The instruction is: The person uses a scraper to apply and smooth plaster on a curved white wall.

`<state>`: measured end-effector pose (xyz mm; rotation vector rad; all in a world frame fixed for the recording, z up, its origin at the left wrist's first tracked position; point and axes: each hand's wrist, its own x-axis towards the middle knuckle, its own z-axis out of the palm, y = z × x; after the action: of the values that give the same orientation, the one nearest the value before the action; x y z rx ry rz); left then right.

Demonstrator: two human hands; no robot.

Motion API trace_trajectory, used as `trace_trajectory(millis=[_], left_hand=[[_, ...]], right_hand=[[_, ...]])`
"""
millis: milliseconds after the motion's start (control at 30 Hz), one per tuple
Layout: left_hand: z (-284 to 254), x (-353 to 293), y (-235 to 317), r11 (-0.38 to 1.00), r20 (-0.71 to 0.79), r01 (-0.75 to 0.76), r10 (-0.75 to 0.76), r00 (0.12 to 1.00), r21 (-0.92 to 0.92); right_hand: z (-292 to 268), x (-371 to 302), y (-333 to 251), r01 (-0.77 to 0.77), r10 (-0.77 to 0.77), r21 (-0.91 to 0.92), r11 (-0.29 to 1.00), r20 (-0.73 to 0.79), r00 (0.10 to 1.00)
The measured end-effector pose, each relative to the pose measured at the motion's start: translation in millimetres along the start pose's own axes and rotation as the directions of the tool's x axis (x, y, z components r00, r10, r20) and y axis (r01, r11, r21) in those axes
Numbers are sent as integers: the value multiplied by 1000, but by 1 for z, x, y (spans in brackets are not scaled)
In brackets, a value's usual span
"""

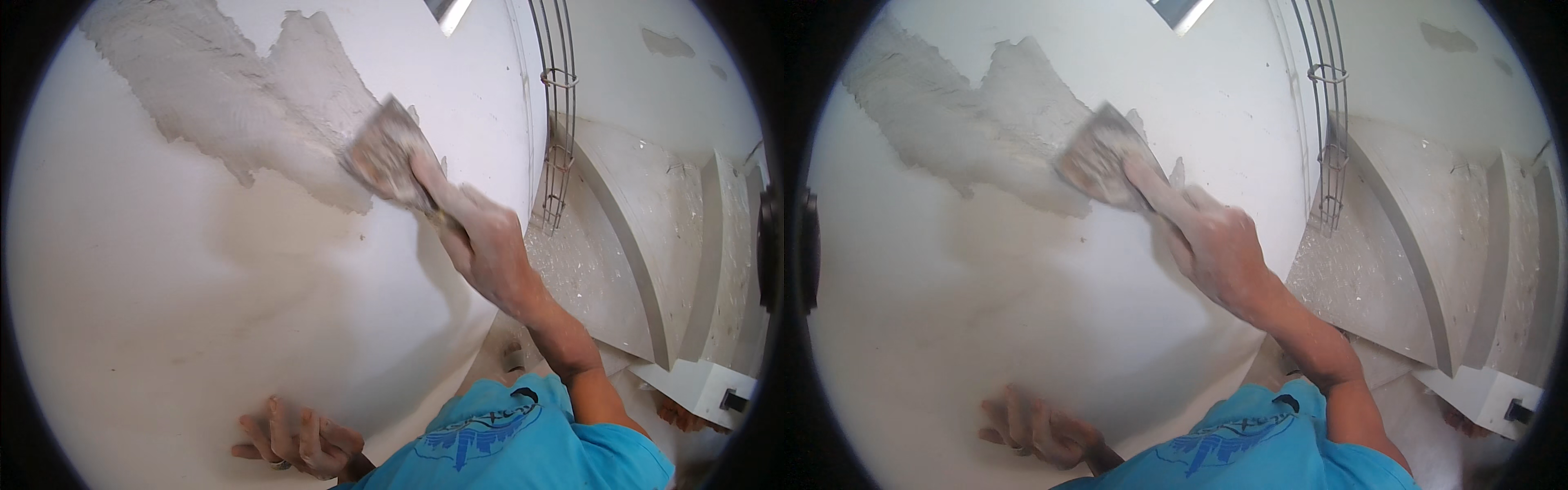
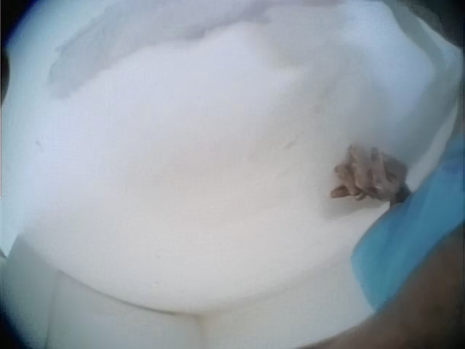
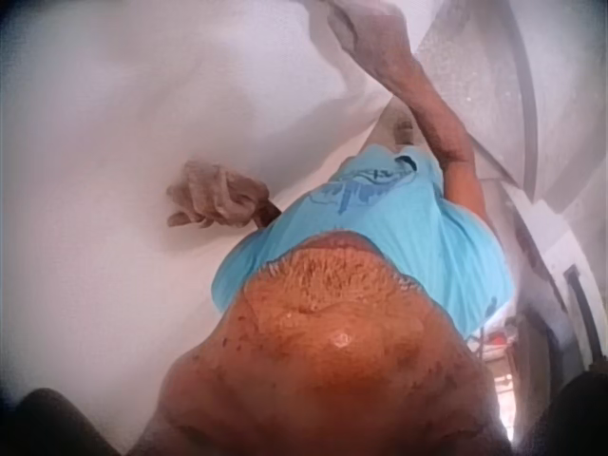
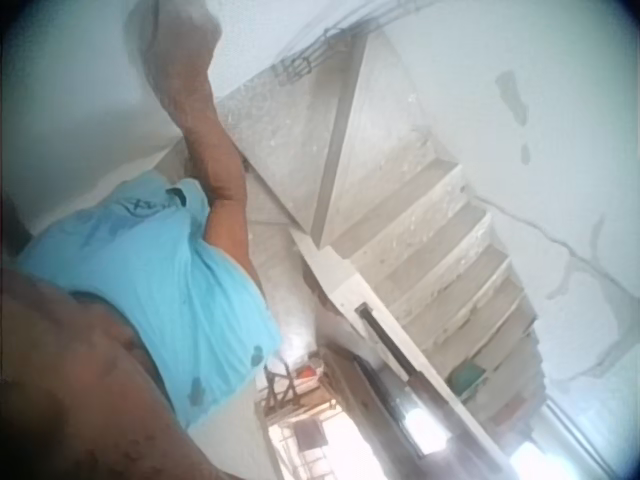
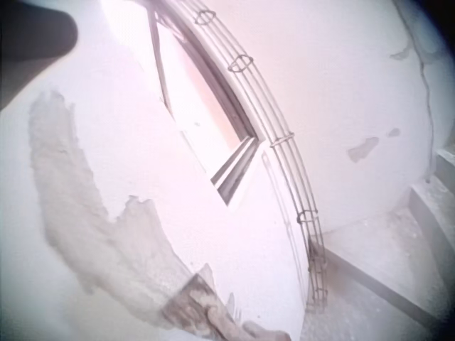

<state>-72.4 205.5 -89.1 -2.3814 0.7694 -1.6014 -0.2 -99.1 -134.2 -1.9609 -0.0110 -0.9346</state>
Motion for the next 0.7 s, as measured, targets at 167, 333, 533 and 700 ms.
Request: trace_trajectory(millis=[167, 333, 533, 700], left_hand=[[-2, 3, -2, 997, 12, -74, 74, 997, -15], [2, 6, 1, 1000, -3, 2, -2, 1000, 2], [3, 0, 1, 1000, -8, -14, 14, 1000, -17], [7, 5, -13, 984, -39, -173, 171, 985, -48]], right_hand=[[4, -25, 14, -5, 4, 14, 1000, 36, 999], [4, 18, 7, 3, 4, 84, 996, -87, 996], [18, -66, 24, -87, 85, 164, 983, 22, 996], [28, -85, 28, -168, 158, 202, 965, 64, 985]])
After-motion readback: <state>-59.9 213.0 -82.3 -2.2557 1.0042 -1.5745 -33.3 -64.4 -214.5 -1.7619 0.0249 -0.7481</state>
